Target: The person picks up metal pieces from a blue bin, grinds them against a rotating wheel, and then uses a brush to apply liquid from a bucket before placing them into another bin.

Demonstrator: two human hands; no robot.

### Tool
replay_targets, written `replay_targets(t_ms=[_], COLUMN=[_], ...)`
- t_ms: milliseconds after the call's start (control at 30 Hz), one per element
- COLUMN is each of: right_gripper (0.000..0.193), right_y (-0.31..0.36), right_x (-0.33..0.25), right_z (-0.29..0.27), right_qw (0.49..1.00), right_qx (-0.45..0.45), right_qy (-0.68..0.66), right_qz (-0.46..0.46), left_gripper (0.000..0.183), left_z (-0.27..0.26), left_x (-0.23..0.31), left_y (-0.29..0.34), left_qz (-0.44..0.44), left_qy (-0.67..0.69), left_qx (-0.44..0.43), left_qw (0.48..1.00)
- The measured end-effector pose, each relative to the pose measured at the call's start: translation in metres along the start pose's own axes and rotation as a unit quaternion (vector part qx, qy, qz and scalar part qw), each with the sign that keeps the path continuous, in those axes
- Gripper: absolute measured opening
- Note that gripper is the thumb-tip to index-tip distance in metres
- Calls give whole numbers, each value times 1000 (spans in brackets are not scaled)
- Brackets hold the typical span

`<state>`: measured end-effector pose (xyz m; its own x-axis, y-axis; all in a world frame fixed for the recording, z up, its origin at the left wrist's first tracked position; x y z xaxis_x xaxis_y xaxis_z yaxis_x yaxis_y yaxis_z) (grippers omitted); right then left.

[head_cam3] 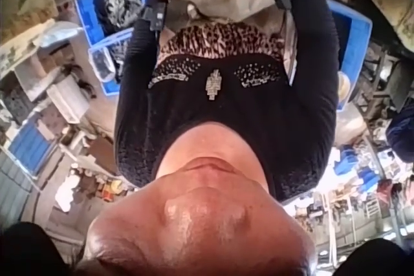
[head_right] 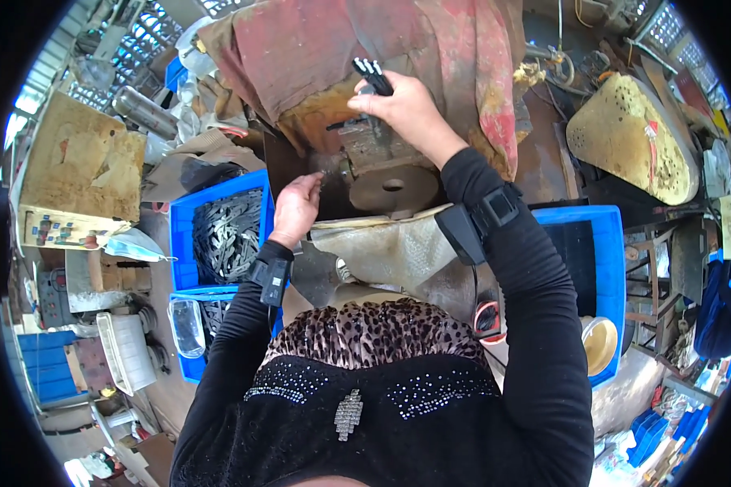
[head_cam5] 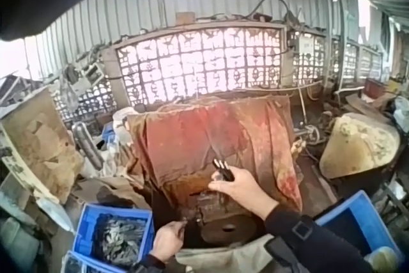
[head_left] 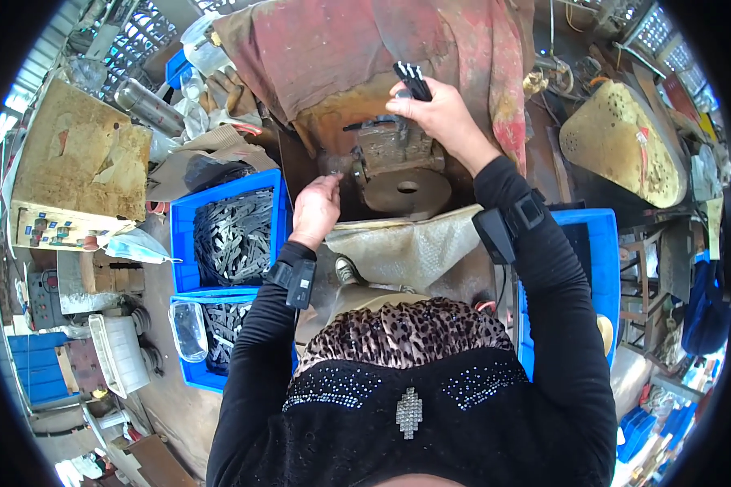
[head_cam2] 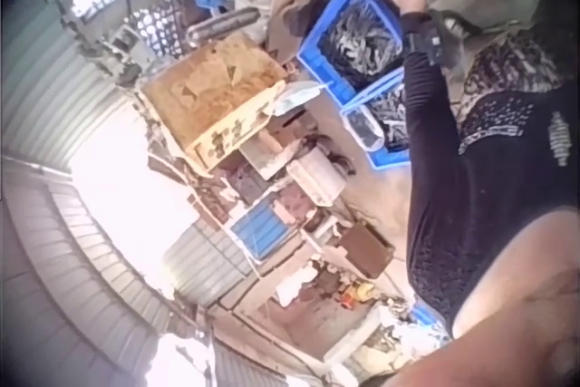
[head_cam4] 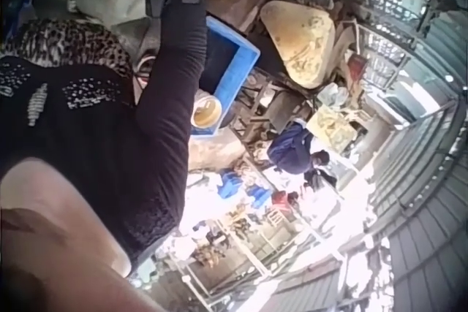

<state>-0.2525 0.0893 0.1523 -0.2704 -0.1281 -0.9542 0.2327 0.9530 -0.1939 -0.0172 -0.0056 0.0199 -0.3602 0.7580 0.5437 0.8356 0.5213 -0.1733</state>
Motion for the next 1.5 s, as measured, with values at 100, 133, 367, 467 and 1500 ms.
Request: replay_targets(t_ms=[100, 133, 367, 467, 1500], right_gripper=[19, 18, 17, 27, 29], right_y=[-29, -37, -82, -94, 90], right_x=[-1, -1, 21, 27, 126], right_z=[-7, -8, -20, -30, 8], right_qw=[996, 994, 987, 999, 972], right_qx=[-12, -18, 0, 9, 120], right_qy=[-89, -103, -139, -19, 117], right_qz=[27, 34, 86, 37, 166], left_gripper=[23, 22, 20, 22, 34], left_z=[-1, -2, -1, 3, 38], left_x=[4, 5, 4, 6, 90], left_y=[1, 2, 3, -3, -37], left_qz=[-2, -6, -14, 0, -36], left_qy=[-10, -8, -1, -7, 294], left_qx=[-6, -12, -34, -42, -160], left_qw=[1000, 1000, 999, 999, 942])
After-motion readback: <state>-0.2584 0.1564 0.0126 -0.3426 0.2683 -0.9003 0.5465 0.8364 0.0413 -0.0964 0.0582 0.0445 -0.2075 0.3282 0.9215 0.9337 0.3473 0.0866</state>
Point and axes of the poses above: each hand's wrist, its own y-axis away from the middle knuckle, its own z-axis out of the palm, x = y × z, the point moved 3 cm from there along -y, towards the middle knuckle, and after that the axes turned 12 degrees about -x, right-handed, at the moved point
